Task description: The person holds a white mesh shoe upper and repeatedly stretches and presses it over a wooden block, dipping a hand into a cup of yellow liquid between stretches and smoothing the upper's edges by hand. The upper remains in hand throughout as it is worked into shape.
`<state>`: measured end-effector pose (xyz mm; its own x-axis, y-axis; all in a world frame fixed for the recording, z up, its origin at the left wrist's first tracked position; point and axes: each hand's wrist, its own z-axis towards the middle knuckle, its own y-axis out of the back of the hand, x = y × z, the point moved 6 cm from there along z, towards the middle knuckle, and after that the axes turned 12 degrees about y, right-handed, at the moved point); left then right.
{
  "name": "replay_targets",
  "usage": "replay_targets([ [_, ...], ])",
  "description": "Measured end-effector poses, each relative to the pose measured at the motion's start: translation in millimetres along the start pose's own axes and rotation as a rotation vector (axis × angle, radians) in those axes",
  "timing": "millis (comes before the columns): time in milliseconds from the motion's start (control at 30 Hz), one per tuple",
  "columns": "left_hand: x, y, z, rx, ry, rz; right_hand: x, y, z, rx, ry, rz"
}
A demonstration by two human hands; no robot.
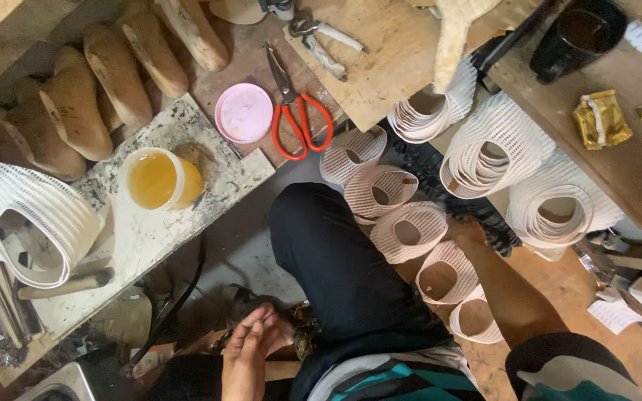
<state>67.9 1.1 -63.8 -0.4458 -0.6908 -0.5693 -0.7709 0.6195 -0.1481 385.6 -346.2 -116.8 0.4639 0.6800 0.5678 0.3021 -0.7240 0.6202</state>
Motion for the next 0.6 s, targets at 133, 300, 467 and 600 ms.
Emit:
replay_targets([
  [133, 1, -2, 2, 0.019, 0.004, -0.022, 3, -19, -3, 0.081, 0.078, 0.126],
  [300, -2, -3, 2, -0.006, 0.048, 0.002, -7, -51, -21, 0.398, 0.14, -0.197],
  [467, -18, 0, -3, -0.034, 0.068, -0.02, -20, -71, -57, 0.597, 0.322, -0.292],
  [600, -60, 6, -9, -0.051, -0.22, 0.038, -11, -74, -83, 0.66, 0.407, -0.32],
])
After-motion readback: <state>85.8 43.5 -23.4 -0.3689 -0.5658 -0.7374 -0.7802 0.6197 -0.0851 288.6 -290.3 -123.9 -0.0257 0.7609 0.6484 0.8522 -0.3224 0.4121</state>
